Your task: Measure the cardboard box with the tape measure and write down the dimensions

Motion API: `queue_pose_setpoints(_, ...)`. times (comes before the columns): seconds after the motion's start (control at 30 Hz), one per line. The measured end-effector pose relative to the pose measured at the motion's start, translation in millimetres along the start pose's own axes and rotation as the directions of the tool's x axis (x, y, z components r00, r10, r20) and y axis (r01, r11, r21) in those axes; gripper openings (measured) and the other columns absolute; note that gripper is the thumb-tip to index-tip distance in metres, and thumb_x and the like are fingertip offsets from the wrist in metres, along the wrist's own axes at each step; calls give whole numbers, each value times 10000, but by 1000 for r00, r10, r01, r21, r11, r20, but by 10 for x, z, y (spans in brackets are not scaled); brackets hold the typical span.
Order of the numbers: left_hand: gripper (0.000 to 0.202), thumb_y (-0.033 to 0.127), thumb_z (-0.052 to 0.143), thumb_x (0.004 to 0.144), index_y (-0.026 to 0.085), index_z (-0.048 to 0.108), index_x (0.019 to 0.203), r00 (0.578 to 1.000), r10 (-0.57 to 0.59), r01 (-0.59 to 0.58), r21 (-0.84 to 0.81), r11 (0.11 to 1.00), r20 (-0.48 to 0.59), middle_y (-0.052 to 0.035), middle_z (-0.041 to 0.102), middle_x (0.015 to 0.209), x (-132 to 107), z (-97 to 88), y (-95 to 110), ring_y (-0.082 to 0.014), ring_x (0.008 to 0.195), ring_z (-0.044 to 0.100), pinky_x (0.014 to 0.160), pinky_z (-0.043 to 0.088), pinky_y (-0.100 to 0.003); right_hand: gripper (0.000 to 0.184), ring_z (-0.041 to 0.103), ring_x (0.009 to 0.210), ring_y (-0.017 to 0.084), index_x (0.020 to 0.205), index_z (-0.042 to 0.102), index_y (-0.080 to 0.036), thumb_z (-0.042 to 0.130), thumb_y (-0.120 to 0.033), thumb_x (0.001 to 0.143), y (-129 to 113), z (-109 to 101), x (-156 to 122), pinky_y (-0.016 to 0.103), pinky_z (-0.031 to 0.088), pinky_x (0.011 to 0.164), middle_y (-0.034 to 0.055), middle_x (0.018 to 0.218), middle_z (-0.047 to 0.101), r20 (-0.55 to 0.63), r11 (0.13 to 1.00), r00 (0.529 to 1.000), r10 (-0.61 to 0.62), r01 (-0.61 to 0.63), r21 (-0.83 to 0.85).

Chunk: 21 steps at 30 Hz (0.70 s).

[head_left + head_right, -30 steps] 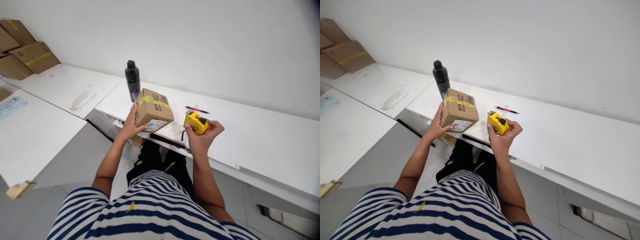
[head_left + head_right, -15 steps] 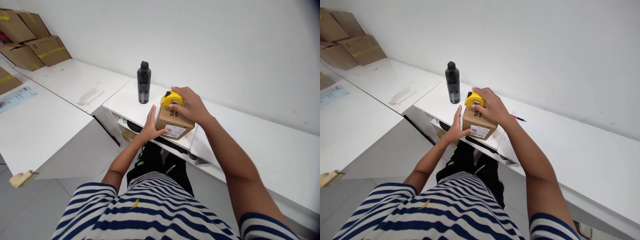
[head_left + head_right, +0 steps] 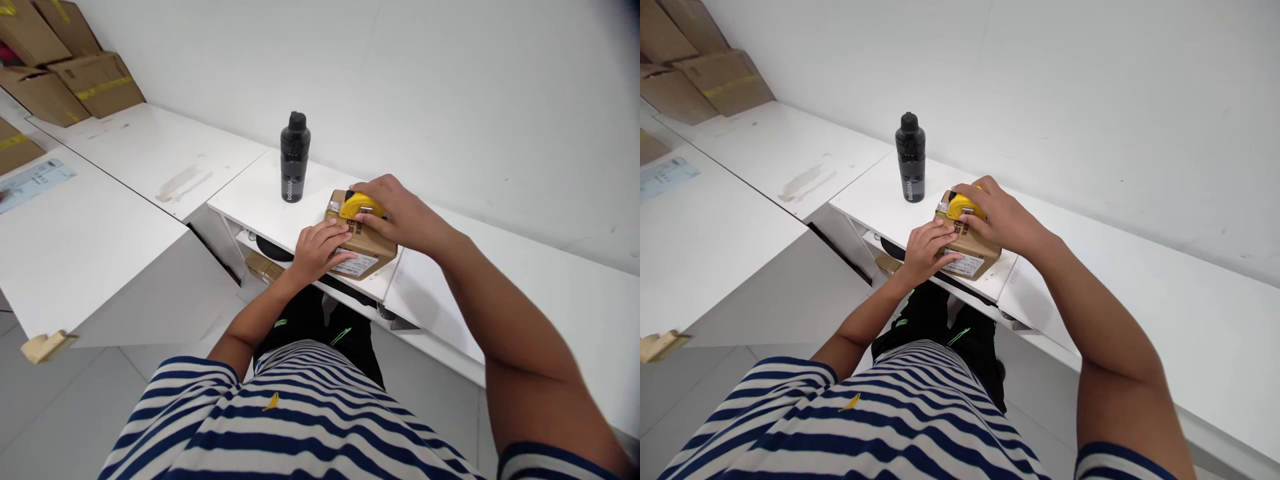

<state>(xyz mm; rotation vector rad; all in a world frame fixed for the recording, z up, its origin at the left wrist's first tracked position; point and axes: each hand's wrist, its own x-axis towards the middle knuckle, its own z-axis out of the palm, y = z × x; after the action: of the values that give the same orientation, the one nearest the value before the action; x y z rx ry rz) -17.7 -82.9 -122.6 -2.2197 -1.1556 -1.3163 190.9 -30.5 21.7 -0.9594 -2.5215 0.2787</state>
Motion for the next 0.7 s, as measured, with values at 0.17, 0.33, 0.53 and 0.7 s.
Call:
queue_pose_setpoints(0.17, 487, 662, 652, 953, 271, 752, 1224, 997, -52, 52, -9, 999, 52, -74, 819, 1236, 26, -61, 28, -259, 1315, 709, 1052, 533, -431, 527, 614, 1264, 378, 1497, 582, -328, 548, -530, 1012, 220, -169, -348, 605, 554, 1057, 132, 1322, 653, -18, 1000, 1000, 9, -9, -30)
queue_pose_setpoints(0.33, 526, 674, 490, 1035, 248, 775, 1156, 978, -106, 114, -31, 993, 179, -80, 822, 1197, 278, -214, 37, -252, 1168, 728, 995, 512, -423, 520, 642, 1209, 341, 1489, 576, -360, 539, -569, 1016, 432, -294, -633, 586, 553, 1072, 103, 1286, 691, -49, 998, 999, 1, -4, -57)
queue_pose_setpoints(0.53, 627, 649, 504, 1026, 226, 644, 1467, 903, -243, 207, 136, 969, 355, -115, 640, 1569, 693, -404, 77, -318, 1484, 552, 1242, 362, -509, 505, 650, 1184, 327, 1491, 577, -369, 561, -538, 1015, 439, -258, -660, 566, 575, 1045, 94, 1300, 678, -71, 998, 997, 18, -22, -59)
queue_pose_setpoints(0.7, 522, 541, 469, 1061, 279, 640, 1479, 825, -383, 337, 183, 924, 416, -39, 616, 1602, 708, -517, 189, -300, 1602, 440, 1355, 225, -573, 490, 648, 1207, 327, 1476, 595, -376, 582, -536, 1013, 485, -305, -740, 552, 582, 1041, 93, 1283, 685, -84, 1000, 996, 13, -15, -26)
